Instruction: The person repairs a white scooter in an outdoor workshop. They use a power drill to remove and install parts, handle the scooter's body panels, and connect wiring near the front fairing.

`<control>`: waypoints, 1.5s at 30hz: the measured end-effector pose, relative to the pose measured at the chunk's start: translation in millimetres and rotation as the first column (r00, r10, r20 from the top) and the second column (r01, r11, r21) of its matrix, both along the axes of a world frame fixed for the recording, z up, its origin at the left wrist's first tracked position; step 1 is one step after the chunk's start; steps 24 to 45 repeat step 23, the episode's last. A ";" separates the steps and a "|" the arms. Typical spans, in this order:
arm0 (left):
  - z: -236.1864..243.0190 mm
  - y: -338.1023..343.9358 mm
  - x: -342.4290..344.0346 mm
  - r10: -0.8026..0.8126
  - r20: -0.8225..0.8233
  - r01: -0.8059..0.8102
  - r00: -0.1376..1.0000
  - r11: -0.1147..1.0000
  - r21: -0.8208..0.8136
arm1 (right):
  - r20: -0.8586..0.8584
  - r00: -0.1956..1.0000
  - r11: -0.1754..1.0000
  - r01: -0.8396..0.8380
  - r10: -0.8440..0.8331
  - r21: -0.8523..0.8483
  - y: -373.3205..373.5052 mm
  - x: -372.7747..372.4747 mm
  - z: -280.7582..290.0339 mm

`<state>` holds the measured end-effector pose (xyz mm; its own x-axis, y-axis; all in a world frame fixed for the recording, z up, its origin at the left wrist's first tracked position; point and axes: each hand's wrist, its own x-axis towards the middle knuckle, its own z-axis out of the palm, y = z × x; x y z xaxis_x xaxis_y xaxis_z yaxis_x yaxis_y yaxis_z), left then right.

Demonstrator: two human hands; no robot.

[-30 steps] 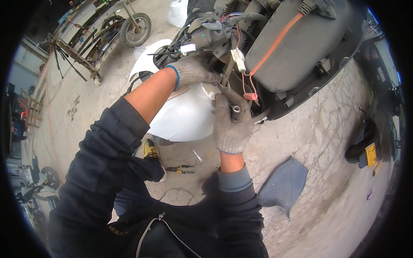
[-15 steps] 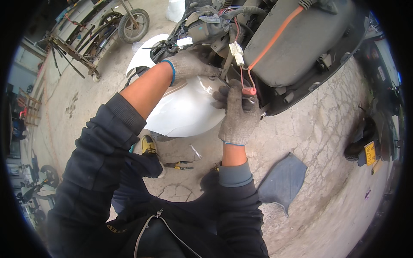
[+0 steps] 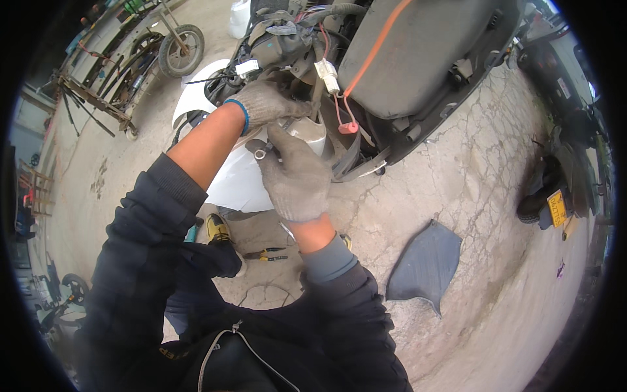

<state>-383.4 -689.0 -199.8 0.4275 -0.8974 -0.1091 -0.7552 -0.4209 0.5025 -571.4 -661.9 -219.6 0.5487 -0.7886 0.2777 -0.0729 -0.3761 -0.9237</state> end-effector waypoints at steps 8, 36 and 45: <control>-3.9 1.4 5.2 0.014 -0.332 -0.040 0.943 0.997 -0.072 | 0.335 0.837 0.504 -0.085 -0.432 0.860 -58.7 -13.6 -27.6; -1.8 3.3 16.4 -0.056 -0.346 0.053 0.937 0.998 -0.017 | 0.271 0.955 0.989 0.093 -0.122 0.117 -27.7 -24.2 -17.8; -1.8 3.3 16.4 -0.056 -0.346 0.053 0.937 0.998 -0.017 | 0.271 0.955 0.989 0.093 -0.122 0.117 -27.7 -24.2 -17.8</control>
